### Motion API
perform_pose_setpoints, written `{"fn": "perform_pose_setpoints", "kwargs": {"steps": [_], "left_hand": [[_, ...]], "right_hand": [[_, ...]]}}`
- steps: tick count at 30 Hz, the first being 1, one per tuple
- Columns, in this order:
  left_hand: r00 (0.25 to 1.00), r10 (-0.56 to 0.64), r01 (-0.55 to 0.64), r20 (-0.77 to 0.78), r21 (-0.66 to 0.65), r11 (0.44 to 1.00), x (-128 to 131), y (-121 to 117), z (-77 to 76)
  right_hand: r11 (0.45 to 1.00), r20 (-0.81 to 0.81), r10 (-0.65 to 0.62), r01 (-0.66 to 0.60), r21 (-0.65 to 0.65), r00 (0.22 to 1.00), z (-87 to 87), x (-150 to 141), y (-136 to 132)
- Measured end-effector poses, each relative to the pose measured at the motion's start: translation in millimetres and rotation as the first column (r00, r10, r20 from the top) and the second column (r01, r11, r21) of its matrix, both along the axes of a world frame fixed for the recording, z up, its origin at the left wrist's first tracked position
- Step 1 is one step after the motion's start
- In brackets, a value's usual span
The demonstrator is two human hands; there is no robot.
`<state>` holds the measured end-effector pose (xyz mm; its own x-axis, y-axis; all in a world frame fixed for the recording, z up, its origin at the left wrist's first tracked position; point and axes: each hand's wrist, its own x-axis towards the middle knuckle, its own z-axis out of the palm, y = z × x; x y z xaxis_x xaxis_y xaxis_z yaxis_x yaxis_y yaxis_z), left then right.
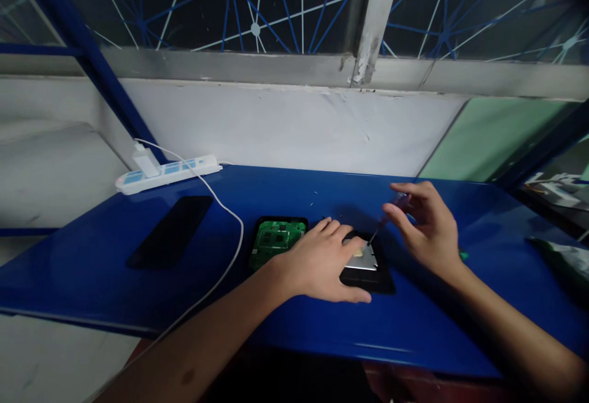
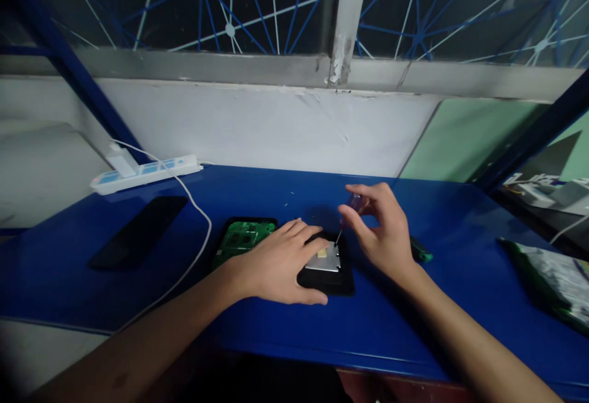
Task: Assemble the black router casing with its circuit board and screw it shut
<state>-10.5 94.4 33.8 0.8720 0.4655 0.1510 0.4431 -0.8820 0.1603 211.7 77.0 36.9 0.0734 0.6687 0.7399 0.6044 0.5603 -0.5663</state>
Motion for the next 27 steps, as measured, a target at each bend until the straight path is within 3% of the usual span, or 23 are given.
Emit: {"fn": "perform_pose_setpoints", "kwargs": {"steps": [9, 27], "left_hand": [[0.999, -0.018, 0.018, 0.028, -0.006, 1.000, -0.9, 2.3, 0.5], [1.000, -0.005, 0.005, 0.024, -0.019, 1.000, -1.4, 0.4, 2.6]], "right_hand": [[0.983, -0.080, 0.113, -0.124, -0.138, 0.990, 2.0, -1.7, -3.0], [0.983, -0.104, 0.116, -0.129, -0.127, 0.988, -0.2, -0.9, -2.3]]}}
